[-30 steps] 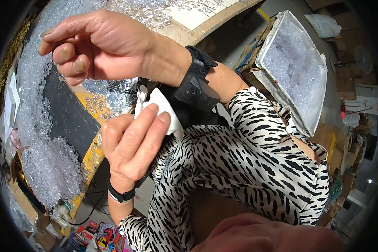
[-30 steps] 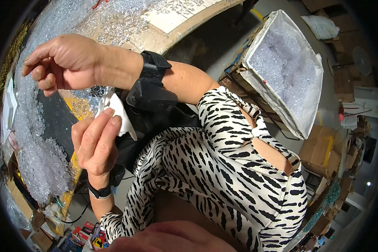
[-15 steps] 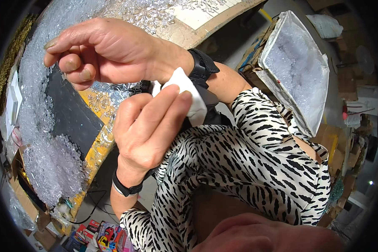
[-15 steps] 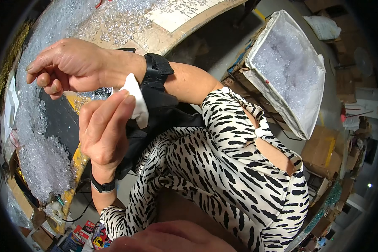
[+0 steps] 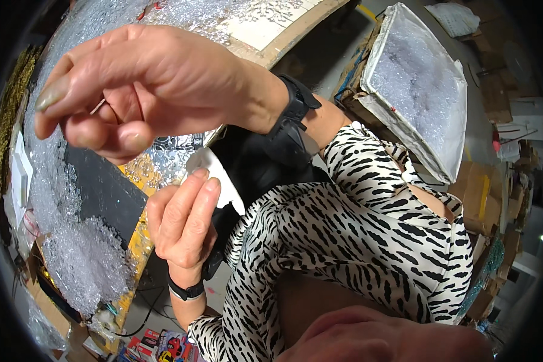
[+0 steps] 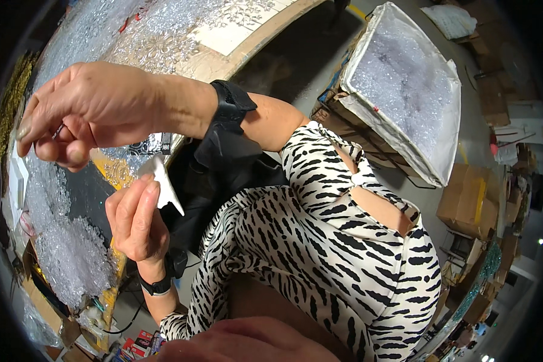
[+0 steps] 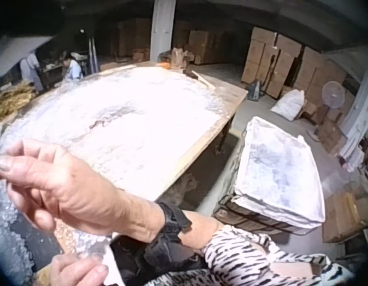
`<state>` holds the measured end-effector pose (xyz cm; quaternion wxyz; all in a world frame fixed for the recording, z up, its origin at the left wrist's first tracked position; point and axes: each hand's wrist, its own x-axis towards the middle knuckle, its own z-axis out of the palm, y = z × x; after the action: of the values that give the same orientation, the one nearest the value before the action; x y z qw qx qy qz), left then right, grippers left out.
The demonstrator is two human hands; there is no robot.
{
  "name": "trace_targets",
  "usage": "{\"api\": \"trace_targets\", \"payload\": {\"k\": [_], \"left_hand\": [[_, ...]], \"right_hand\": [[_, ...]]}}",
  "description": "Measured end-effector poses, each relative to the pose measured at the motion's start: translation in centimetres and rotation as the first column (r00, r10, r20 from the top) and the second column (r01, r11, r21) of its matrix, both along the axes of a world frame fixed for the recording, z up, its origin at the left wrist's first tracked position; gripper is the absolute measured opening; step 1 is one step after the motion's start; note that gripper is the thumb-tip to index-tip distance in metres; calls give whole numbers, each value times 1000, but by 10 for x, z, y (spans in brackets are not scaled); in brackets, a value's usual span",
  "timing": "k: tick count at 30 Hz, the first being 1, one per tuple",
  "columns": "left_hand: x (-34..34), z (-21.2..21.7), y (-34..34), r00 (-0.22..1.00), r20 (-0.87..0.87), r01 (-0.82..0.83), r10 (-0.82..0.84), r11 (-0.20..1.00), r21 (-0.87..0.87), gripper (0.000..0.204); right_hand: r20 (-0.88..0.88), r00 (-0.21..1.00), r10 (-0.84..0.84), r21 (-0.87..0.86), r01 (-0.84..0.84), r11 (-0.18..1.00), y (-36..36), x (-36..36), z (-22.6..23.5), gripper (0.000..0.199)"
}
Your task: The recorder is packaging snowflake ornaments by placing them into bags and attaching hooks.
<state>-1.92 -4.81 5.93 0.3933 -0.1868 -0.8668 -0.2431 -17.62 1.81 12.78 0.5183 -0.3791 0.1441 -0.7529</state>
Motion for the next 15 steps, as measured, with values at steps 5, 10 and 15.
{"api": "trace_targets", "payload": {"k": [5,10,15], "left_hand": [[0,9,0,1000,21,2,-1,1000,-29,36],[-2,25,14,996,81,-28,27,1000,7,35],[-9,30,18,985,161,46,-56,997,63,36]], "right_hand": [[-277,874,-399,45,427,903,-1,29,11,19],[-476,647,-595,-163,600,783,12,34,19,23],[-445,601,-664,-109,699,706,11,45,24,23]]}}
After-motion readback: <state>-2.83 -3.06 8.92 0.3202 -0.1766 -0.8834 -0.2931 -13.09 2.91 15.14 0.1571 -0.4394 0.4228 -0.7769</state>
